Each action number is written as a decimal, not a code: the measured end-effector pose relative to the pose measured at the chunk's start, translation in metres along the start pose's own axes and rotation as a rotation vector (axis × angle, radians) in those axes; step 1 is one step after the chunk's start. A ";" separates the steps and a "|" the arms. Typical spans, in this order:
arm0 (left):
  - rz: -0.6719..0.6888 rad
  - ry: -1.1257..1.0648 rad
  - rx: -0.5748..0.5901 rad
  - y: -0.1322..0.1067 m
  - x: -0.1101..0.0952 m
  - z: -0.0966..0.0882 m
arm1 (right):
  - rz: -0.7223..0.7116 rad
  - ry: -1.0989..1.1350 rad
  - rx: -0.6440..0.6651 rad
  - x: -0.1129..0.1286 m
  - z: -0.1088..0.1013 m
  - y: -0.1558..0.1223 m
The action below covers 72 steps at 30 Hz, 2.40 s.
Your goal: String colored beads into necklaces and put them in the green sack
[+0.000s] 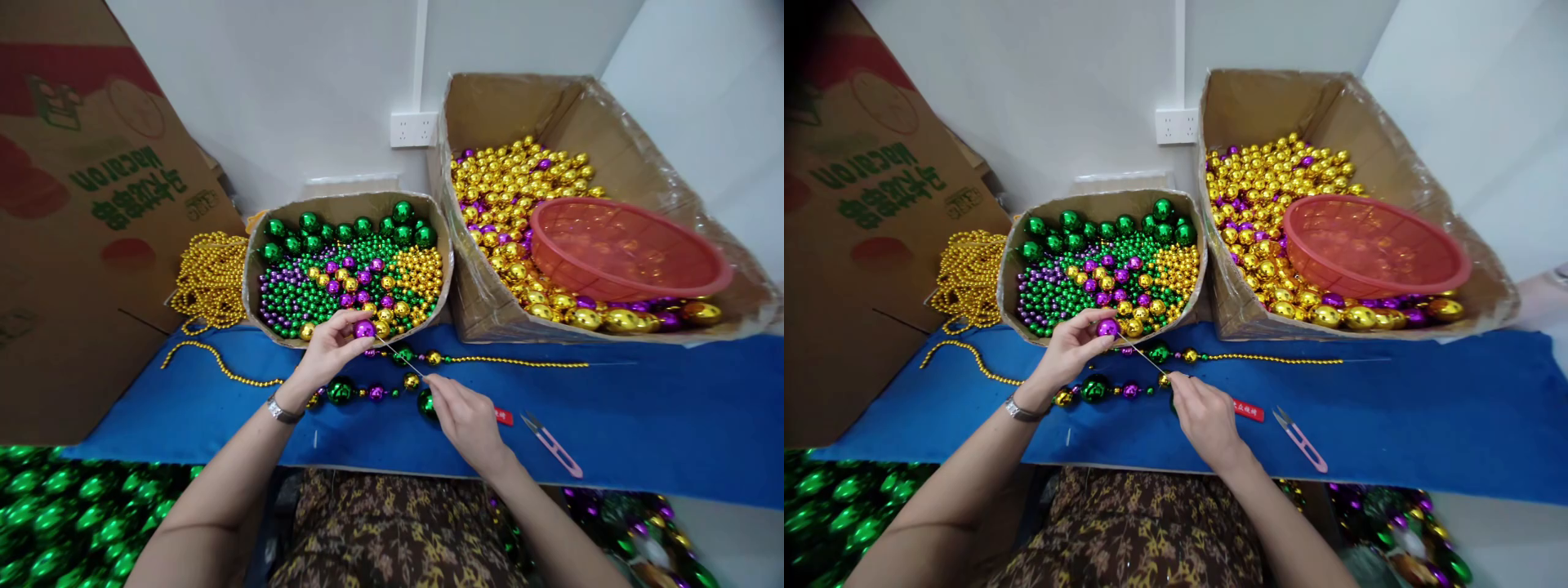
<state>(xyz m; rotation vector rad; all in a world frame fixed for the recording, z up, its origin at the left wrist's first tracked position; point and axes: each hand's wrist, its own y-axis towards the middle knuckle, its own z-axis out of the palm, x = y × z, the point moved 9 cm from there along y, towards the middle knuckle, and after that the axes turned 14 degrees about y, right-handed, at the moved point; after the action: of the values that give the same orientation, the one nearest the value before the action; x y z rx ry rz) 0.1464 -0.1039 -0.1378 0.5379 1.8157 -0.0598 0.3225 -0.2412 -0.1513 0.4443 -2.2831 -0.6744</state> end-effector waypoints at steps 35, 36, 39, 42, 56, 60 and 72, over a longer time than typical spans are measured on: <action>-0.259 -0.317 0.018 -0.015 0.002 0.021 | 0.094 0.207 0.022 -0.003 0.016 0.005; -0.266 -0.327 0.014 -0.015 0.002 0.021 | 0.092 0.209 0.019 -0.003 0.015 0.005; -0.297 -0.333 0.037 -0.019 0.005 0.025 | 0.072 0.180 0.006 0.000 0.014 0.006; -0.277 -0.276 0.123 -0.024 0.004 0.033 | 0.085 0.194 0.012 0.001 0.015 0.007; -0.292 1.328 0.128 0.070 0.050 -0.078 | 0.056 0.096 -0.030 -0.003 0.014 0.005; -0.266 1.205 0.041 0.063 0.040 -0.074 | 0.061 0.086 -0.028 -0.002 0.015 0.005; -0.353 -0.353 0.058 0.002 0.003 0.007 | 0.061 0.091 -0.059 0.001 0.011 0.006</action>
<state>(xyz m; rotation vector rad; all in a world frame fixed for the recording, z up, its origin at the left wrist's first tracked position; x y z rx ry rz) 0.1531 -0.1031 -0.1428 0.2226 1.5455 -0.4239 0.3136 -0.2327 -0.1537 0.3680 -2.1764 -0.6752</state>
